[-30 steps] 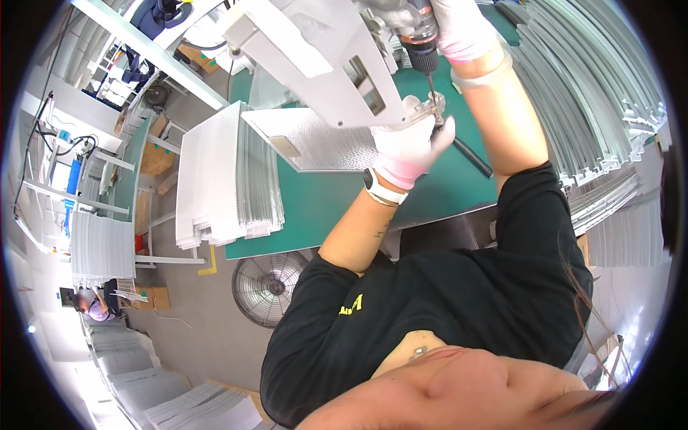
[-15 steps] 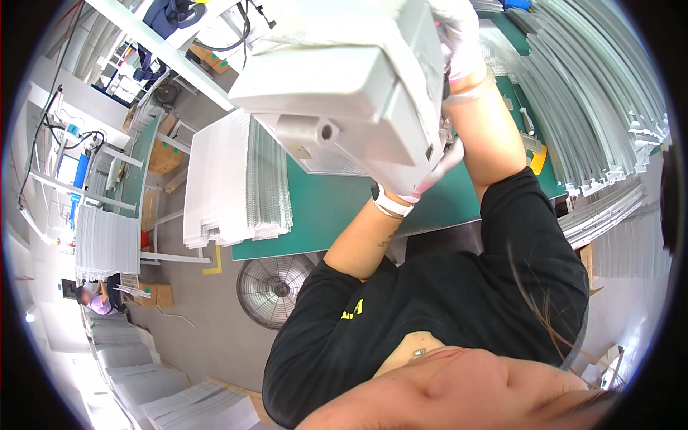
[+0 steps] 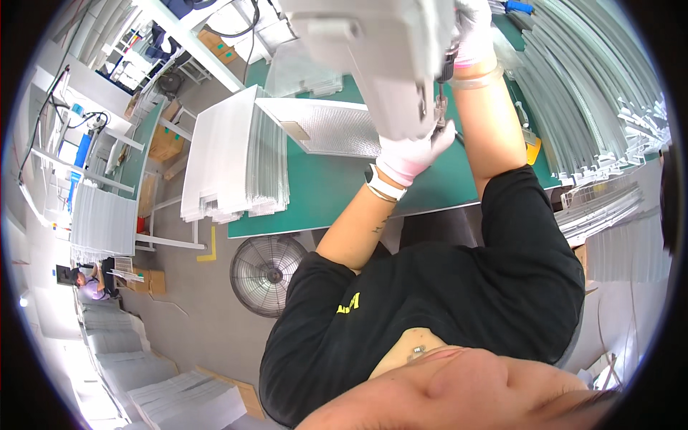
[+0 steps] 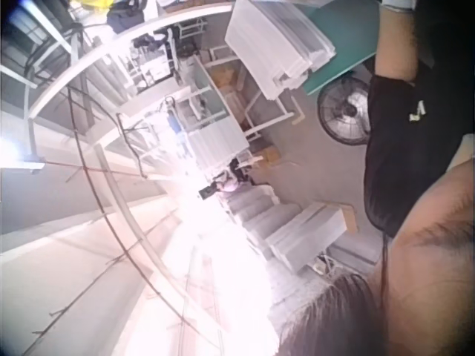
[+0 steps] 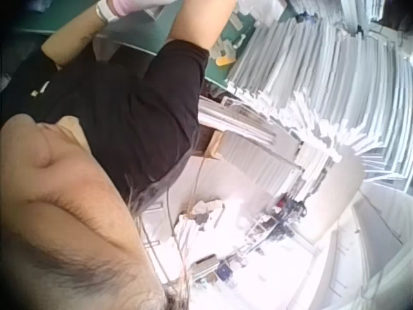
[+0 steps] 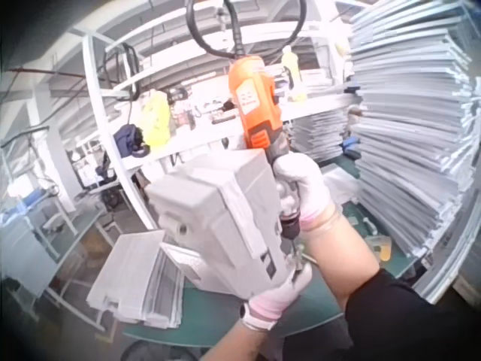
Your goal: The person assembles air filters by placing a mesh sheet into a metal frame, securing it with a plastic clip, and fastening the frame with a power drill. The process is repeated for multiple units on a green workbench in a factory setting.
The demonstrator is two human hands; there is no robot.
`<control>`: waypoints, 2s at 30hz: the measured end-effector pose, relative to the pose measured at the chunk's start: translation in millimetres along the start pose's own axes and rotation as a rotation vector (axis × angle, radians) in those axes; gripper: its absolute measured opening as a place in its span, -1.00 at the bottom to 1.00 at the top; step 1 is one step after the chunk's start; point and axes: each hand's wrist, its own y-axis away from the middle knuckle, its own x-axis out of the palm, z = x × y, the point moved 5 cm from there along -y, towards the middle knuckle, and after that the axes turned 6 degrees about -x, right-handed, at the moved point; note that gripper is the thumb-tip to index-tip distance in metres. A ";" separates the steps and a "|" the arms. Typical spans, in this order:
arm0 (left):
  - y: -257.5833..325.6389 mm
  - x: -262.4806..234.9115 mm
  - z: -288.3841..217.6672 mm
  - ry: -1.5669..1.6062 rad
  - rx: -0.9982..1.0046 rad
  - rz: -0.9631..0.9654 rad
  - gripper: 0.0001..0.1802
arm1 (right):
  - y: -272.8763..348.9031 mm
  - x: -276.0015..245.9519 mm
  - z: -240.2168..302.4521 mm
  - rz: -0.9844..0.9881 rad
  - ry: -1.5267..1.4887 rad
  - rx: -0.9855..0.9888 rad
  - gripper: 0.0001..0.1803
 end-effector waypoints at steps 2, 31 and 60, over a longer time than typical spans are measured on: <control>-1.6 -8.5 -8.6 -0.063 0.033 -0.017 -0.83 | -6.1 21.5 9.2 0.050 -0.023 -0.016 -0.60; 82.1 -97.2 -15.4 -0.177 -0.328 0.360 -0.75 | 12.6 45.1 8.6 0.000 0.379 -0.050 -0.42; 101.4 -81.7 -36.4 0.034 -0.265 0.378 -0.57 | 79.2 35.4 -63.7 0.270 0.327 0.288 -0.49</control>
